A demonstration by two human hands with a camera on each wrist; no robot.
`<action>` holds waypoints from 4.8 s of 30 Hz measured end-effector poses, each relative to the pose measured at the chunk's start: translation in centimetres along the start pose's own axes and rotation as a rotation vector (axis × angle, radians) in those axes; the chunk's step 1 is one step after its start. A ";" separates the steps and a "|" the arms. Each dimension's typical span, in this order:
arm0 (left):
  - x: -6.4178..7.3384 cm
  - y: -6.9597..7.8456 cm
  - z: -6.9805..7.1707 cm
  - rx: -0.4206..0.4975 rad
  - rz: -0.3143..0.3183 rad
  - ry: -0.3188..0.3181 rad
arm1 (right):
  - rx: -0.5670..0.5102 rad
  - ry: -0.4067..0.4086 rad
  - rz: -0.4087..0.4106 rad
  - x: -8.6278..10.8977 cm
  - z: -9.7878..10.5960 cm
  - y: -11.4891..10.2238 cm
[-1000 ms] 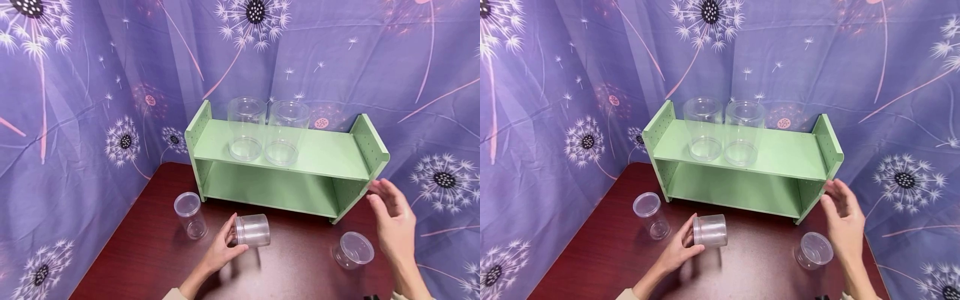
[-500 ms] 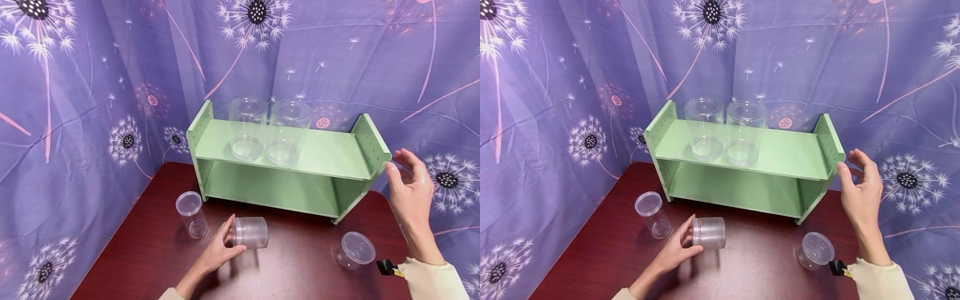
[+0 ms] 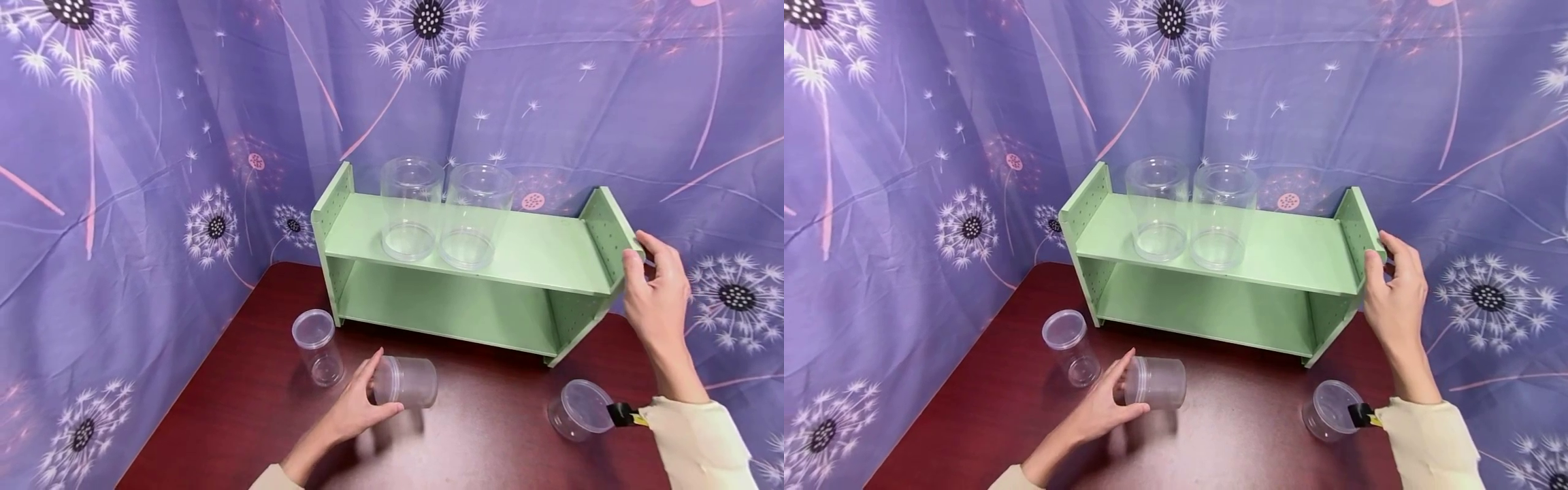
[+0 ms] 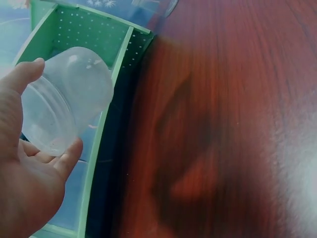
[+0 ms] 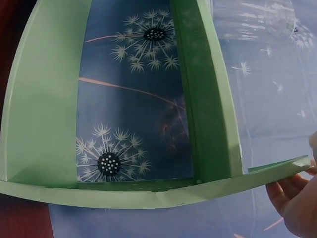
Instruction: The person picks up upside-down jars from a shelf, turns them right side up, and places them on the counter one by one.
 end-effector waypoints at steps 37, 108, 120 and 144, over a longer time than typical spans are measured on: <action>-3.6 6.5 5.6 -0.591 0.114 -0.066 | -0.025 0.105 0.110 -0.2 0.1 0.1; -4.4 0.4 2.6 -0.669 0.169 -0.251 | -0.025 0.113 0.117 -0.1 0.1 0.2; -4.2 0.3 2.7 -0.634 0.178 -0.262 | -0.032 0.121 0.126 0.0 0.2 0.1; -4.2 7.9 6.2 -0.450 -0.008 -0.155 | -0.020 0.128 0.136 0.2 0.2 -0.6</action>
Point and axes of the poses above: each hand's wrist, its own x-axis away from the middle knuckle, its own z-axis out of the back of the hand, y = z × x, the point moved 8 cm from there along -x, towards the middle knuckle, and after that the axes turned 12 degrees about -y, right-handed, at the moved point
